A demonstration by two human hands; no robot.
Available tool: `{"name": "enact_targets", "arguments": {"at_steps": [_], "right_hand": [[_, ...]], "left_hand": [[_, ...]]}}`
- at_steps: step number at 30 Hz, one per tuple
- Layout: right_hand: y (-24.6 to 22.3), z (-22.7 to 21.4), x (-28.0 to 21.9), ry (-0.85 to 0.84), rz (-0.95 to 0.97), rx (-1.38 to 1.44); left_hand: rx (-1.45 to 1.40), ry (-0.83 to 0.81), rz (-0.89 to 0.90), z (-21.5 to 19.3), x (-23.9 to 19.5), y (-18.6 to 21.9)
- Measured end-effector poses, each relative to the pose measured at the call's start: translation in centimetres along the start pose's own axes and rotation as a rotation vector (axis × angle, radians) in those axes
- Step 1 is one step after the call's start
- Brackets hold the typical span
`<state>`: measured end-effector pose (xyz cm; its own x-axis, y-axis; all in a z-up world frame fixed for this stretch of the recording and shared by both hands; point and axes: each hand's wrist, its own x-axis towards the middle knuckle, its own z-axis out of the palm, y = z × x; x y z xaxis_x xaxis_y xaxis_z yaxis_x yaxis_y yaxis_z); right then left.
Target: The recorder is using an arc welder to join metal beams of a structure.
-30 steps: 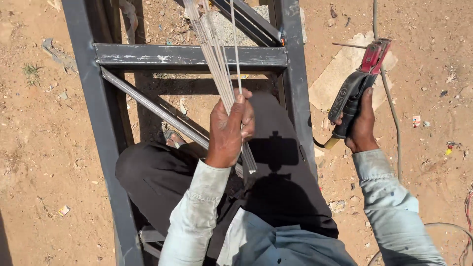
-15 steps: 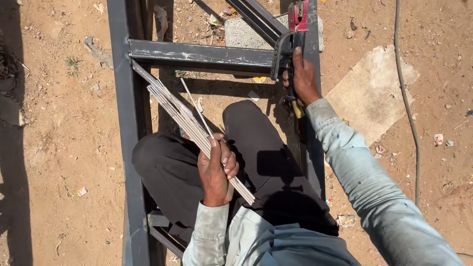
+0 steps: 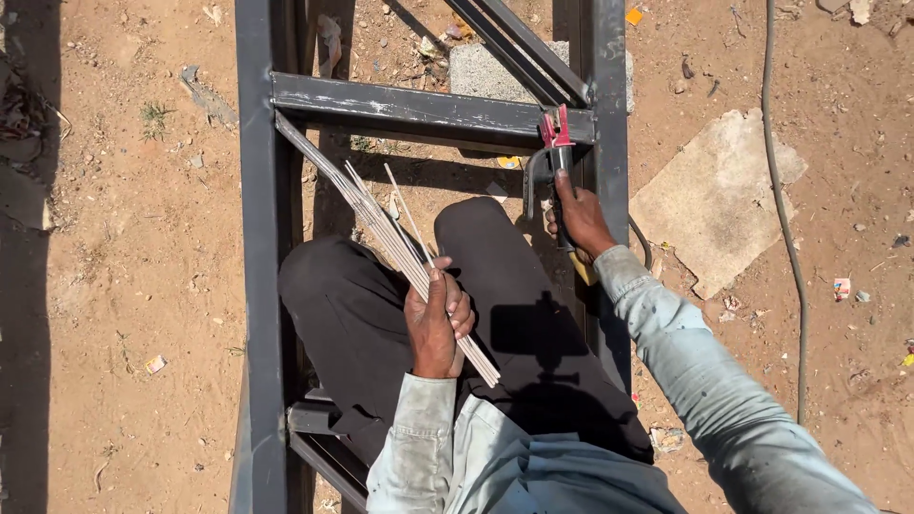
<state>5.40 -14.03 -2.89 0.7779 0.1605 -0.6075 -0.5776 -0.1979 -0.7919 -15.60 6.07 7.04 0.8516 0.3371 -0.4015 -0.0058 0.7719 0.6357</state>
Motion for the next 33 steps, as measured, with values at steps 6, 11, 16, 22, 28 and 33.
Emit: {"name": "enact_targets", "arguments": {"at_steps": [6,11,16,22,28,33], "right_hand": [[-0.7,-2.7,-5.7,-0.005,-0.251,0.050],[-3.2,-5.6,-12.3,0.008,-0.348,0.038],[0.2,-8.7,-13.8,0.110,-0.284,0.031],[2.3,-9.0,-13.8,0.159,-0.358,-0.110],[0.5,-7.6,-12.9,0.203,-0.335,-0.156],[0.3,-7.7,-11.4,0.188,-0.355,-0.153]], "left_hand": [[0.153,-0.006,-0.141,3.7,0.5,-2.9],[0.154,-0.103,-0.097,8.0,2.6,-9.2],[-0.002,-0.132,-0.091,8.7,3.0,-14.6],[0.105,-0.221,-0.091,8.4,2.7,-15.2],[0.178,-0.175,-0.101,8.4,2.5,-13.5],[0.182,-0.158,-0.085,8.5,3.0,-13.5]]}}
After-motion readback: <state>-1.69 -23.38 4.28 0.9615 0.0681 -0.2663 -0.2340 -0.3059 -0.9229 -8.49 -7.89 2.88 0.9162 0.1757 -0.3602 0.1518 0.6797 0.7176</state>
